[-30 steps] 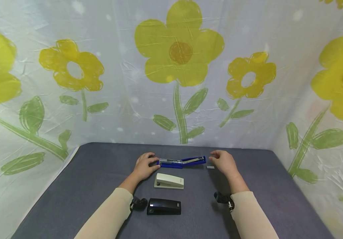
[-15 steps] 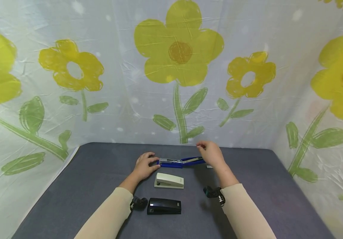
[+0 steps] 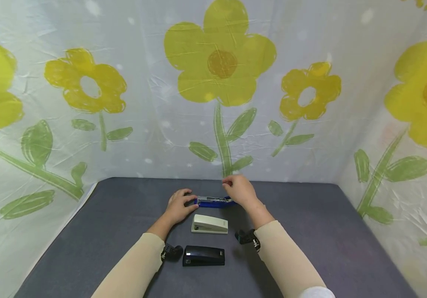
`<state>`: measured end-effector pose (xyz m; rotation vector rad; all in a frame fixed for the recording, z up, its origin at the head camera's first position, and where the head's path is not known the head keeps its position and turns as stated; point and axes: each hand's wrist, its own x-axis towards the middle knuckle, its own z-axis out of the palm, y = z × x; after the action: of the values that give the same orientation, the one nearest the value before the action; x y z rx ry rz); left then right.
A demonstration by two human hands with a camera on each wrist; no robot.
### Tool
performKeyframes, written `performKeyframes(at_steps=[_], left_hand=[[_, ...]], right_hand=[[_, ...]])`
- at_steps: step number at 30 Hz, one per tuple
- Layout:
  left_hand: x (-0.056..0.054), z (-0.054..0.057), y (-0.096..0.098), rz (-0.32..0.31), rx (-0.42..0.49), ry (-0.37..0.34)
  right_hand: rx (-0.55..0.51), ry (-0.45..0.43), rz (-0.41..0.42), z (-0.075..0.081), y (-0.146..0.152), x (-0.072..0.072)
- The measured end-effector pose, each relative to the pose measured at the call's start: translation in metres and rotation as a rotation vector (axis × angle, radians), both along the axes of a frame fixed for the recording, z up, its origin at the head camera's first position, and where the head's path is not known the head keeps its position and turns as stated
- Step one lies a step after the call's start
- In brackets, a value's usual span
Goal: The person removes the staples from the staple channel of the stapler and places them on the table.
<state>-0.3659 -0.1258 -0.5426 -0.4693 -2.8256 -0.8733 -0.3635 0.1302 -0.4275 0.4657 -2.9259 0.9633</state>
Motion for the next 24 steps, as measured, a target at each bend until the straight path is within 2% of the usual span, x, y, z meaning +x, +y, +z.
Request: performKeyframes(at_steps=[8, 14, 24], left_hand=[[-0.003, -0.001, 0.001, 0.007, -0.006, -0.013], [-0.002, 0.0, 0.001, 0.007, -0.011, -0.004], [0.001, 0.001, 0.001, 0.004, -0.018, 0.0]], right_hand=[[0.074, -0.025, 0.063, -0.012, -0.025, -0.006], [0.168, -0.033, 0.129, -0.022, -0.037, -0.007], [0.27, -0.029, 0.148, -0.042, -0.047, -0.013]])
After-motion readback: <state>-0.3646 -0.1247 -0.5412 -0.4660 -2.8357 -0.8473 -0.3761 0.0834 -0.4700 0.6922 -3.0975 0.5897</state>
